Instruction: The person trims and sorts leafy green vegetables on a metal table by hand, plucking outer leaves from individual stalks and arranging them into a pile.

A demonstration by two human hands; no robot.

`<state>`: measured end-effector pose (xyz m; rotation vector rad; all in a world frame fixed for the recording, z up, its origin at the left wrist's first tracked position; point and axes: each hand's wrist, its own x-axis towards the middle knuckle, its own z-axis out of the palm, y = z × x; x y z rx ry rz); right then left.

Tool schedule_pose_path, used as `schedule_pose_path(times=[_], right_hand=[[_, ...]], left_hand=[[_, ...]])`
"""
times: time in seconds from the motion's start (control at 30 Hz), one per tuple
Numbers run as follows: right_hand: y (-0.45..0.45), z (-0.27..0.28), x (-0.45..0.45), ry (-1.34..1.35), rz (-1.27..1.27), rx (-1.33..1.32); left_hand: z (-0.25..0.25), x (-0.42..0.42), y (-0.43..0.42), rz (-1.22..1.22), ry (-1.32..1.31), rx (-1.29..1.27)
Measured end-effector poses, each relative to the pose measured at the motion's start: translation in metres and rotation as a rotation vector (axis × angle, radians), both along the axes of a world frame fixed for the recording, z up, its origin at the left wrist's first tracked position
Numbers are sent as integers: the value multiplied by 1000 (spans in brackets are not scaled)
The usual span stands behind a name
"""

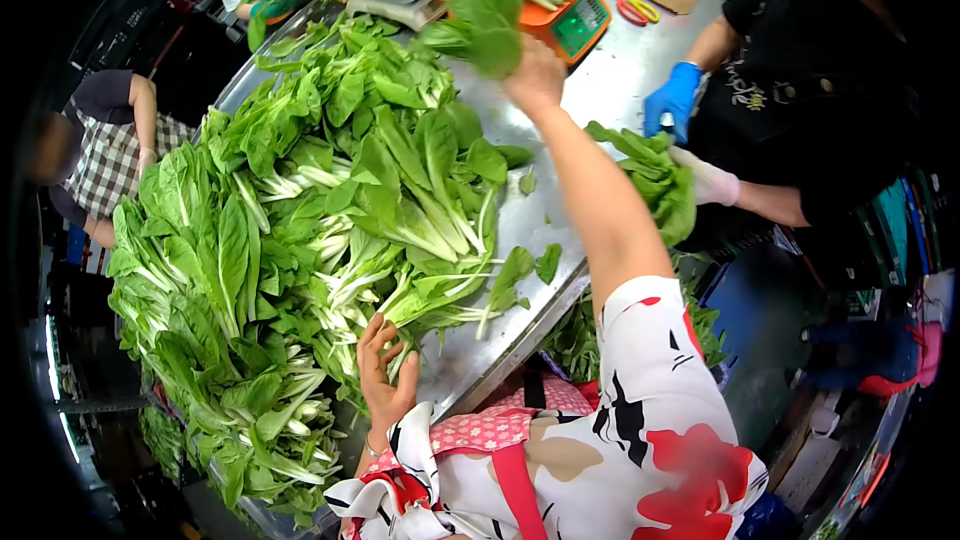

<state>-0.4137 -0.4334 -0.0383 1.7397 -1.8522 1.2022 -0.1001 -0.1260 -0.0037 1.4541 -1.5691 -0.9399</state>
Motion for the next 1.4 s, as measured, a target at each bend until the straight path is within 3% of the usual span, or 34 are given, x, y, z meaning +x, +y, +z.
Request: schedule_pose_path(times=[0.03, 0.13, 0.17, 0.23, 0.33, 0.4, 0.43, 0.47, 0.5, 0.53, 0.57, 0.63, 0.7, 0.77, 0.83, 0.97, 1.03, 1.1, 1.17, 1.3, 1.4], right_hand=[[-3, -18, -15, 42, -72, 126], [11, -11, -28, 123, -263, 950], [9, -11, -34, 4, -286, 987], [7, 1, -33, 62, -299, 1031], [25, 16, -9, 64, -361, 904], [63, 33, 19, 101, -236, 594], [88, 43, 39, 71, -107, 498], [109, 30, 49, -139, 256, 321], [140, 31, 78, -496, 421, 401], [163, 20, 100, -448, 500, 471], [181, 14, 113, -222, 600, 531], [194, -4, 141, -112, 582, 528], [197, -13, 158, 67, 336, 532], [194, -19, 163, 65, 293, 526], [193, -22, 161, -144, 170, 580], [196, -33, 149, -10, 149, 437], [198, -17, 147, -126, 218, 460], [201, 4, 145, -1091, 495, 739], [216, 4, 145, -958, 560, 628], [248, 0, 147, -1104, 665, 752], [270, -4, 153, -1247, 814, 671]], left_hand=[[-1, 4, 1, 18, -16, 15], [-2, 13, 5, 65, 72, 33], [-2, 14, 5, 76, 66, 44], [0, 10, 2, 24, 51, 48], [2, 0, -7, -29, 62, 34], [3, -8, -12, -26, 102, 20], [5, -10, -13, -27, 106, 18], [5, -11, -14, -48, 127, 29], [5, -11, -14, -67, 147, 39], [-1, -9, -13, -88, 122, 41], [-2, -9, -12, -83, 123, 38], [-4, -11, -10, -139, 213, 122], [-5, -11, -6, -157, 225, 122], [-4, -7, -1, -190, 216, 101], [-11, 2, 5, -186, 201, 94], [-21, 13, 11, -115, 451, 215], [-17, 14, 11, -88, 544, 317], [-15, 16, 10, -83, 551, 295], [-12, 14, 6, -72, 547, 330], [-5, -4, -9, 53, 650, 331], [-7, -18, -19, 52, 630, 296]])
